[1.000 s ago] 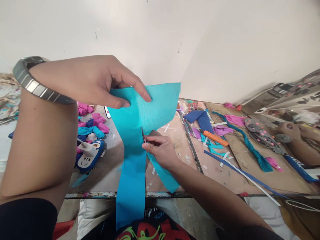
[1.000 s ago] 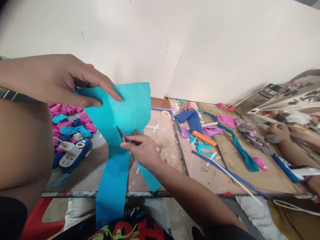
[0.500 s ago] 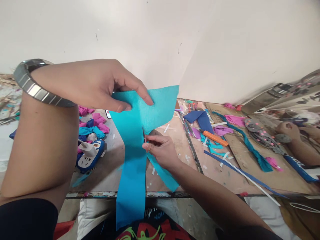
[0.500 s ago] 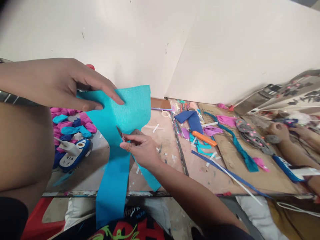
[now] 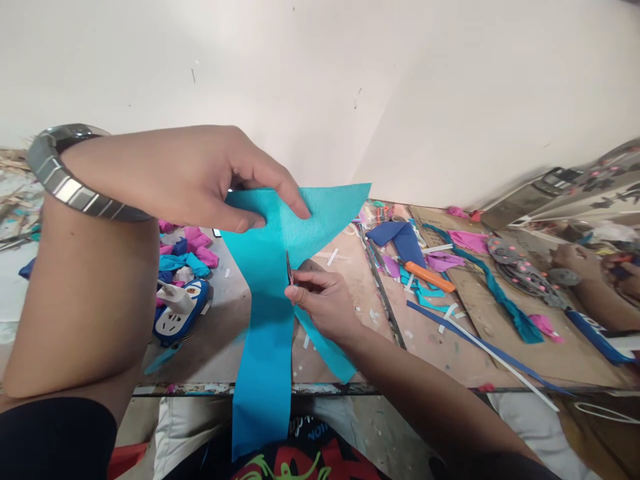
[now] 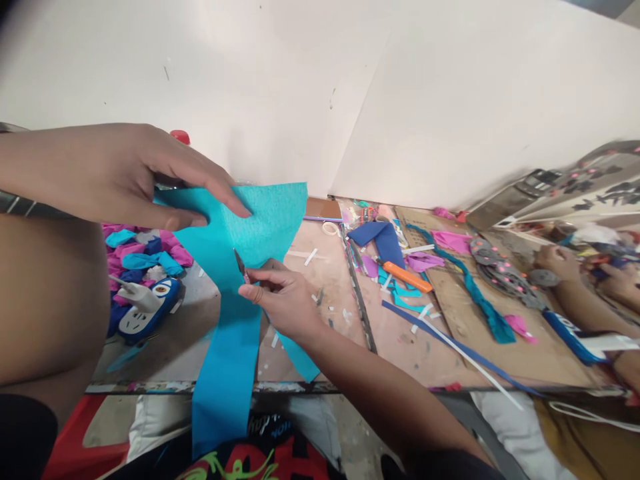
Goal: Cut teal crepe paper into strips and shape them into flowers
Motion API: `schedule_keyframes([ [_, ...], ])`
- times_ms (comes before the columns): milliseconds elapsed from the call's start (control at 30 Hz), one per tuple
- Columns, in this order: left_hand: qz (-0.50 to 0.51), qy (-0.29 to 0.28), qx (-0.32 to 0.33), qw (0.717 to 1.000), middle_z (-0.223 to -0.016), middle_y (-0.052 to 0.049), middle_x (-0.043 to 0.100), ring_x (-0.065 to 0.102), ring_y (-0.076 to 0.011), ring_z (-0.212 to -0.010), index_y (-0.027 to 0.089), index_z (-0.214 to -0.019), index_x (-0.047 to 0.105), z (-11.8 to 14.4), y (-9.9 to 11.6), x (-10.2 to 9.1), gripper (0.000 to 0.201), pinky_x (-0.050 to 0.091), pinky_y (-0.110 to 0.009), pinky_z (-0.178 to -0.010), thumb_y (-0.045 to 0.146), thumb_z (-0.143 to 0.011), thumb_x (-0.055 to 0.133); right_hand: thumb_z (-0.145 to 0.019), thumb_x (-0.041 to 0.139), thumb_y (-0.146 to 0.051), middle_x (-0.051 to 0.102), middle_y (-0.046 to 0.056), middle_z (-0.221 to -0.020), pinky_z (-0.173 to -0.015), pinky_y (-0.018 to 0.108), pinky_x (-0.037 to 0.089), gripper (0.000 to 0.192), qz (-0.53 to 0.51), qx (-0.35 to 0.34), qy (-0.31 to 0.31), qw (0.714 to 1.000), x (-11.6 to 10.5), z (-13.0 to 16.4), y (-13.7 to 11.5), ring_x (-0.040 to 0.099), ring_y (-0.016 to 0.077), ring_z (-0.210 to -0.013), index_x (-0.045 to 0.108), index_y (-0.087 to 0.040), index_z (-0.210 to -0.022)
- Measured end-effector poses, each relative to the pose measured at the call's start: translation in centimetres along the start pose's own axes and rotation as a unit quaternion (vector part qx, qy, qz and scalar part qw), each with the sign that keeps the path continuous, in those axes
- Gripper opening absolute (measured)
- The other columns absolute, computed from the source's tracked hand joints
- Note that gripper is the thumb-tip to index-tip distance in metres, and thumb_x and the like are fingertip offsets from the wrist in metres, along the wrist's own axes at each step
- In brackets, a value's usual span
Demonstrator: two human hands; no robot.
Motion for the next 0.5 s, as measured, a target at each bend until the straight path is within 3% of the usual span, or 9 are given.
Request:
schedule_keyframes([
  [267,0.017,0.006,0.018,1.000,-0.079,0.007,0.067,0.045,-0.0024,-0.052,0.028,-0.126,0.071,-0.2,0.5,0.1,0.041,0.032,-0.014,-0.051,0.024,-0.086,0.062,-0.070,0.088,-0.048,0.067,0.002,-0.078,-0.059,0.028,0.048,0.032,-0.009,-0.006,0.006,1.000,0.0,0.0,-0.4,0.057,0.0139,-0.067,0.083,-0.026,-0.093],
  [500,-0.010,-0.015,-0.020,1.000,-0.072,0.008,0.061,0.040,-0.0011,-0.054,0.024,-0.132,0.066,0.0,0.6,0.4,0.043,0.030,-0.011,-0.054,0.020,-0.089,0.062,-0.068,0.089,-0.049,0.067,0.002,-0.080,-0.059,0.026,0.046,0.041,0.002,-0.035,0.006,0.999,0.0,-0.2,-1.2,0.056,0.0133,-0.070,0.082,-0.027,-0.102],
])
Point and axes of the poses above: each hand's wrist, its own z-axis away from the middle knuckle, its own x-axis out of the palm, y = z × x, the point moved 8 cm from there along -z, towards the middle knuckle
